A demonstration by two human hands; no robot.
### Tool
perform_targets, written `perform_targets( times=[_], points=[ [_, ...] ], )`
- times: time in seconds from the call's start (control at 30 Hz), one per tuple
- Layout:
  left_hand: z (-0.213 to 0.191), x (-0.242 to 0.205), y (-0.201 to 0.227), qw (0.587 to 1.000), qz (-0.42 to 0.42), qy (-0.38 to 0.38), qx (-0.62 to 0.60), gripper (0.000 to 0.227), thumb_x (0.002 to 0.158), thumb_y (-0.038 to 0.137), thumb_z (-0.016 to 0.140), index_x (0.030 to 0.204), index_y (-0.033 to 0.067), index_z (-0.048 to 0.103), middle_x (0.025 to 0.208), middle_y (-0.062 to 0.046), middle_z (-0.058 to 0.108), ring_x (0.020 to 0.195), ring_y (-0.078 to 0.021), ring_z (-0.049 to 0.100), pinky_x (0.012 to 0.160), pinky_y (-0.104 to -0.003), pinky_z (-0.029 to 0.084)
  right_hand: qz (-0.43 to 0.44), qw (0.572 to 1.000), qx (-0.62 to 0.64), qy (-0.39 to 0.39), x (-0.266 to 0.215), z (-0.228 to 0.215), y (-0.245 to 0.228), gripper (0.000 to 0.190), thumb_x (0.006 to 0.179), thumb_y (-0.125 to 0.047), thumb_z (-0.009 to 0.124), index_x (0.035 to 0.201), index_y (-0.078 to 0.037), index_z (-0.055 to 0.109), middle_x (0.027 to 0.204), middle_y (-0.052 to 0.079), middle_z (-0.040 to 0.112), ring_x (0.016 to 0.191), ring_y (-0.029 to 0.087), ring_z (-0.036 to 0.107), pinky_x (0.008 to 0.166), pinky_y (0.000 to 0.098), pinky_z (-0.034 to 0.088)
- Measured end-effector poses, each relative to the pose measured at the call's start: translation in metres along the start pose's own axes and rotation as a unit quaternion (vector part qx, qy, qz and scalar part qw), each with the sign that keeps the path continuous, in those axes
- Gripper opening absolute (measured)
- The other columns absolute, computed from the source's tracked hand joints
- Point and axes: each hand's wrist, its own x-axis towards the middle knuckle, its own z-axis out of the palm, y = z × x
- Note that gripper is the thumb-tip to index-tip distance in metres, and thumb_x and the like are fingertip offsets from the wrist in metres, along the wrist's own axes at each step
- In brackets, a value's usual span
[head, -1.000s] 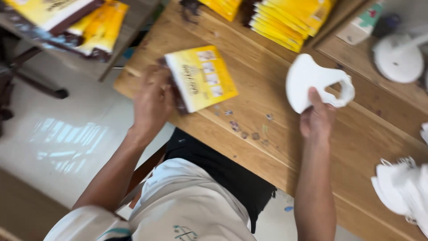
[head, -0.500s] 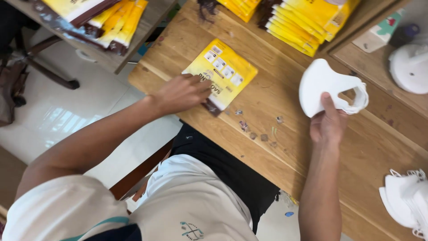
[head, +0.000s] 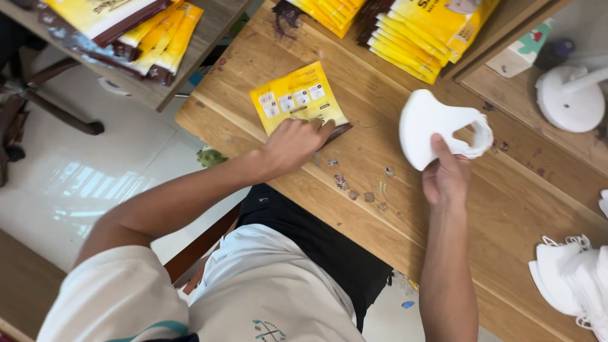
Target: The person repeatedly picks white face masks from a pile, folds them, and places them into yellow packaging pouches. The person then seals the pouches and stacks them on the table.
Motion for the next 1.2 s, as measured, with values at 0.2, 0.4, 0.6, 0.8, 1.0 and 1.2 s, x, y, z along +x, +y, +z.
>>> perform_targets(
  times=[0.2,0.4,0.6,0.8,1.0,1.2],
  points=[
    [0.047,0.06,0.025,0.949,-0.077,0.02,-0.306,0.036,0.087,0.002,0.059,0.123,0.0057,0.054,0.083,-0.023,0.069,0.077,-0.0507,0.072,0.067,-0.059,0.06,0.053,0.996,0.047,-0.056,-0.042,0.038,-0.021,0.036,0.083,-0.001,0.079,0.116,0.0,0.064,0.105,0.016,0.073,0.095,0.037,0.077,0.083,0.0562,0.065],
    [0.02,0.06,0.057,0.863,-0.114,0.044,-0.49,0.044,0.083,-0.004,0.066,0.122,0.0101,0.052,0.084,-0.028,0.072,0.084,-0.0491,0.073,0.069,-0.054,0.052,0.126,0.987,-0.082,-0.049,-0.051,0.054,-0.029,0.032,0.078,-0.002,0.082,0.107,-0.002,0.068,0.089,0.01,0.072,0.074,0.025,0.077,0.067,0.0412,0.066],
    [0.06,0.067,0.034,0.834,-0.143,0.095,-0.524,0.033,0.081,-0.007,0.071,0.108,0.0063,0.057,0.084,-0.022,0.075,0.077,-0.0323,0.076,0.071,-0.042,0.06,0.118,0.979,-0.154,-0.061,-0.045,0.038,-0.032,0.033,0.075,-0.005,0.086,0.101,-0.007,0.066,0.083,0.004,0.069,0.072,0.02,0.075,0.066,0.0338,0.065],
    [0.064,0.066,0.024,0.842,-0.111,0.116,-0.515,0.019,0.088,-0.008,0.07,0.103,0.0043,0.069,0.084,-0.018,0.075,0.074,-0.0282,0.074,0.069,-0.036,0.06,0.12,0.965,-0.223,-0.07,-0.033,0.022,-0.014,0.039,0.073,-0.008,0.088,0.104,-0.008,0.064,0.081,0.004,0.066,0.068,0.019,0.073,0.061,0.0291,0.063],
    [0.064,0.067,0.025,0.868,-0.086,0.161,-0.462,0.017,0.086,-0.01,0.072,0.098,0.0024,0.073,0.081,-0.015,0.075,0.072,-0.0264,0.074,0.064,-0.034,0.059,0.087,0.95,-0.289,-0.08,-0.017,0.005,0.008,0.035,0.073,-0.01,0.086,0.102,-0.008,0.066,0.081,0.004,0.064,0.069,0.017,0.07,0.06,0.0276,0.06],
    [0.032,0.063,0.042,0.938,-0.023,0.145,-0.313,0.018,0.092,-0.008,0.065,0.102,0.0024,0.075,0.085,-0.016,0.074,0.069,-0.0223,0.072,0.061,-0.026,0.058,0.068,0.942,-0.32,-0.08,-0.031,0.026,-0.004,0.033,0.071,-0.01,0.084,0.1,-0.008,0.068,0.079,0.003,0.061,0.068,0.013,0.064,0.058,0.0244,0.055]
  ],
)
